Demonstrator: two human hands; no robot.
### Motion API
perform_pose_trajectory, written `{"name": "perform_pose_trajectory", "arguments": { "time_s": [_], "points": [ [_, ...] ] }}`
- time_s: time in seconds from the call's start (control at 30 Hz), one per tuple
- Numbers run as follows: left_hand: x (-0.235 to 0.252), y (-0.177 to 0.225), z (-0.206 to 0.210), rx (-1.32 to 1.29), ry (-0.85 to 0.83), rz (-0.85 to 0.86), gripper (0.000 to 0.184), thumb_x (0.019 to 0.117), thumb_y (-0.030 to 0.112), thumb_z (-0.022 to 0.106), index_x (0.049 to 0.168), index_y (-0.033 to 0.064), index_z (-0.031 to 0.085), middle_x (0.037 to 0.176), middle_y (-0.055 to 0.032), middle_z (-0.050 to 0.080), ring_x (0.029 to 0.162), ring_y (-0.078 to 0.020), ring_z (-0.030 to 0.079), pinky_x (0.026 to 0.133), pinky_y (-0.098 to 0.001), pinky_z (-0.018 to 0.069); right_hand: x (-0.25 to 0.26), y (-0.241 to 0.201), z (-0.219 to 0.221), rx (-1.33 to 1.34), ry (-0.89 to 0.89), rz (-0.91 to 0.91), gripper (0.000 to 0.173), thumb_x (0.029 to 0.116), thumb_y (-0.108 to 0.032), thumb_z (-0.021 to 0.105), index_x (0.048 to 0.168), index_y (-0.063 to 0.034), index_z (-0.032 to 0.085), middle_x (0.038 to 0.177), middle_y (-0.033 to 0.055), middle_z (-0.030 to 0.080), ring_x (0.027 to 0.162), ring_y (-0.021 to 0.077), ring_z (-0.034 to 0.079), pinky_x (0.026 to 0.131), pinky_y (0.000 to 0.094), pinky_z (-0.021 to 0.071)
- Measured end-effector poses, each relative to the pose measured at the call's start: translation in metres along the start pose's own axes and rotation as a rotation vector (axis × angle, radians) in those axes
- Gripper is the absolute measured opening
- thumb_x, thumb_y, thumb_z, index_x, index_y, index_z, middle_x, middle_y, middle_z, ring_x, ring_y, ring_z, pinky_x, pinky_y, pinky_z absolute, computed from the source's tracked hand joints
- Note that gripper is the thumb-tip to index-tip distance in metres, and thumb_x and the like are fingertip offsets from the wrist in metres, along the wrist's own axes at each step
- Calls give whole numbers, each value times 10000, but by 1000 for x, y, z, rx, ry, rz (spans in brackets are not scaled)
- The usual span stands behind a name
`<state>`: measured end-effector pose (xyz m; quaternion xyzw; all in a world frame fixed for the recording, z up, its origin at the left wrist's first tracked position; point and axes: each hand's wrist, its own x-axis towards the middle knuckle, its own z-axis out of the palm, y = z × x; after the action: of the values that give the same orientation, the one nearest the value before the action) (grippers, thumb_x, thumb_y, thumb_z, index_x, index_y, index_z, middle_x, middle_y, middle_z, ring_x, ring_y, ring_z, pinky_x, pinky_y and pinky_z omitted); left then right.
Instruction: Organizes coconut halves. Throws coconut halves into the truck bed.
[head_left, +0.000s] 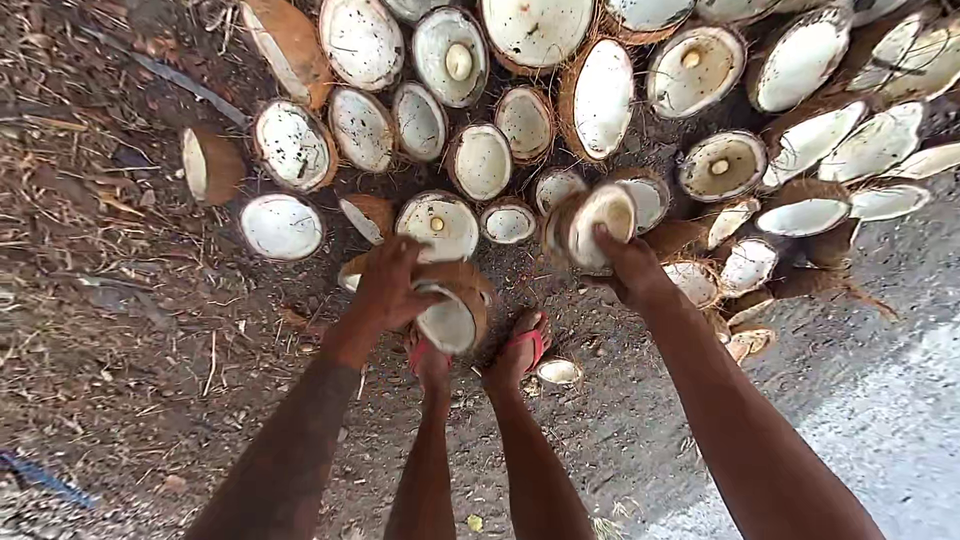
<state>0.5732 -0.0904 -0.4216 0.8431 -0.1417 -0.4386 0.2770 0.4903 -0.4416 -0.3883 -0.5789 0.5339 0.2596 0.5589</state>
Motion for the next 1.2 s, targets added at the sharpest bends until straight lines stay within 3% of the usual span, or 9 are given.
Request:
{"name": "perform_pose_trajectory", "arguments": {
  "time_s": [0.1,0.3,0.43,0.53,0.63,0.8,0.87,0.97,1.2],
  "points": [
    [66,-1,-11,147,76,-128,1138,677,444,946,1593,133,345,1504,-299,439,1370,-519,443,1049,-739,402,51,-17,41,330,105,231,770,979,-638,537,1553,-163,345,1446,185,509,1205,372,595,903,594,545],
    [99,24,-23,273,-56,-315,1008,608,414,959,1467,132,512,1438,-313,500,1298,-544,490,982,-773,401,60,8,60,800,-5,-40,496,1062,-450,482,1427,-114,461,1260,161,629,1054,317,679,836,521,610],
    [69,22,-7,139,-48,-236,1071,682,295,944,1549,77,354,1428,-302,515,1247,-520,557,926,-737,487,14,32,40,639,64,-177,454,1018,-247,610,1406,-56,473,1171,170,670,991,289,699,808,485,620],
    [33,23,-10,76,-30,-173,937,675,287,953,1451,94,464,1265,-266,629,1086,-484,650,853,-714,526,-27,29,29,386,-45,-312,578,865,-169,688,1358,-4,435,1051,84,703,915,167,721,825,374,633],
    [-13,24,-35,58,-168,-130,881,656,298,955,1408,129,528,1184,-202,674,1079,-421,661,889,-683,525,-33,3,28,-40,-289,-332,863,809,-233,767,1539,-100,327,1226,74,668,1045,151,697,910,359,612],
    [-33,-40,-50,48,-250,-176,729,610,345,996,1212,110,660,1299,-195,609,1219,-404,573,997,-631,485,38,-27,86,-733,-220,-242,1207,767,-332,900,1644,-120,98,1494,328,427,1294,510,504,1008,709,438],
    [-22,-77,-34,23,-141,-222,842,584,338,1011,1287,81,625,1542,-244,406,1417,-479,380,1106,-668,392,58,-28,107,-622,-269,-258,994,726,-181,920,1546,-118,362,1413,237,550,1261,388,576,1026,606,493],
    [-4,-106,-3,93,-176,-279,1361,409,398,1061,1563,198,367,1607,-253,298,1375,-507,438,1005,-689,481,63,-30,118,-331,-362,-190,826,760,28,818,1478,-99,430,1353,177,598,1177,282,633,967,486,554],
    [-18,-105,13,-18,-85,-310,1190,493,372,1023,1526,227,451,1547,-272,385,1332,-458,502,1013,-644,497,41,47,80,20,-413,-172,971,678,-133,805,1539,-204,362,1335,127,616,1104,264,669,870,471,605]
  ]
}}
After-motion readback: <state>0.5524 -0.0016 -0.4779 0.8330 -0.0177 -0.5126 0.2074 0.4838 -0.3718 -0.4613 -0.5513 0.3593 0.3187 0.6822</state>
